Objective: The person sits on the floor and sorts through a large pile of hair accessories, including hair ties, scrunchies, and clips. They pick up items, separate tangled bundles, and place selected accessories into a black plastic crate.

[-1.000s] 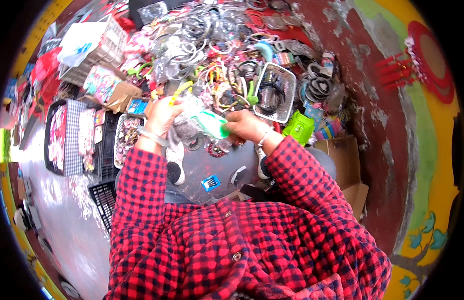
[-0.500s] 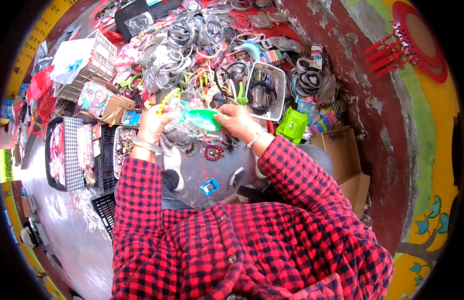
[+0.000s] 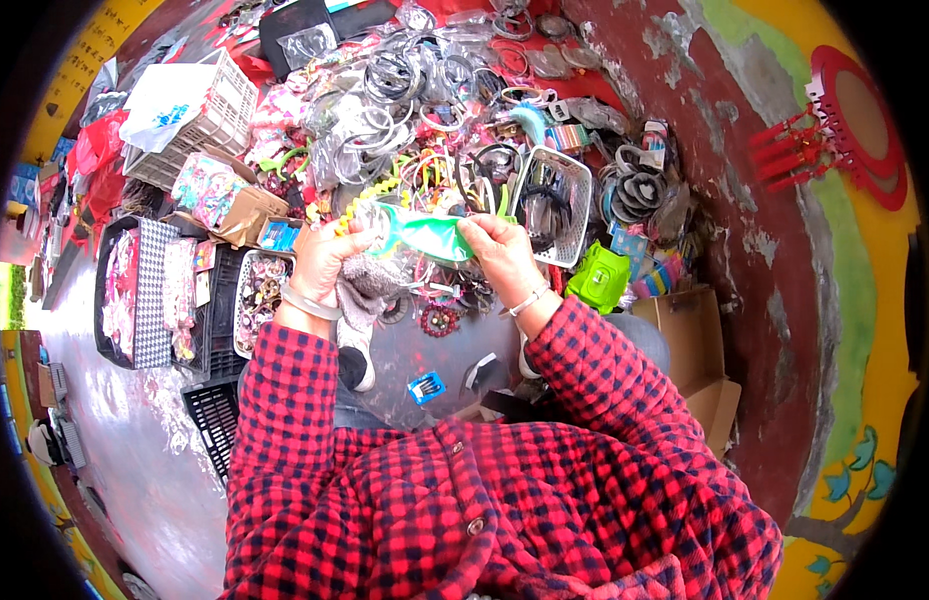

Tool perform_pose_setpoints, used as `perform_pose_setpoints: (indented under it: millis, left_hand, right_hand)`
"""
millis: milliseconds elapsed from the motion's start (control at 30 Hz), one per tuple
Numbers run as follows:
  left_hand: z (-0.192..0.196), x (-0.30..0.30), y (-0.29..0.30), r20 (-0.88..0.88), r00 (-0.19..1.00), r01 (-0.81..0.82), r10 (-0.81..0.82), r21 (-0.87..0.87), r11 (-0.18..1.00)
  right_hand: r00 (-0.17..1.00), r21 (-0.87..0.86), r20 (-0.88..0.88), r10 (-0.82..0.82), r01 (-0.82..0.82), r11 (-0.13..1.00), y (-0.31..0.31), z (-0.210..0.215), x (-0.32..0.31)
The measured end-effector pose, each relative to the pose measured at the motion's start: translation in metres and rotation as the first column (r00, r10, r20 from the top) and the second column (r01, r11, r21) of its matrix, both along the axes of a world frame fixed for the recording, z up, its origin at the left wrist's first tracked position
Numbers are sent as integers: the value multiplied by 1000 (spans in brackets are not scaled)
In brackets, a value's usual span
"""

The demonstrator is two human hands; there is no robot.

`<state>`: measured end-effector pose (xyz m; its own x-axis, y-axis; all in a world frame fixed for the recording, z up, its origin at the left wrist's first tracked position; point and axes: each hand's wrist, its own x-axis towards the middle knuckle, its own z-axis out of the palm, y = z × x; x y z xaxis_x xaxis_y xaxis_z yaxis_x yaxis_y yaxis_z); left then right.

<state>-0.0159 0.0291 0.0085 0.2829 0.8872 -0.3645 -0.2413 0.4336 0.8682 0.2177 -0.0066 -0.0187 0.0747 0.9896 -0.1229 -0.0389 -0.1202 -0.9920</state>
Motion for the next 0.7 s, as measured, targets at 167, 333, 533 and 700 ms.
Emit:
perform_pose_setpoints:
  millis: [167,333,533,700]
  left_hand:
    - [25,12,-9,229,973,3,9,-51,999]
    - [5,5,-3,59,996,-68,66,41,997]
    - [-25,-1,8,-202,973,-64,110,223,973]
    - [-31,-2,8,-415,873,-85,257,388,918]
  right_hand:
    - [978,-91,-207,-11,-9,996,-1,0,-2]
    - [1000,87,2,-18,18,996,1,3,-2]
    - [994,63,-76,83,-78,995,-6,25,-4]
    - [981,74,-25,190,-188,979,-11,30,-7]
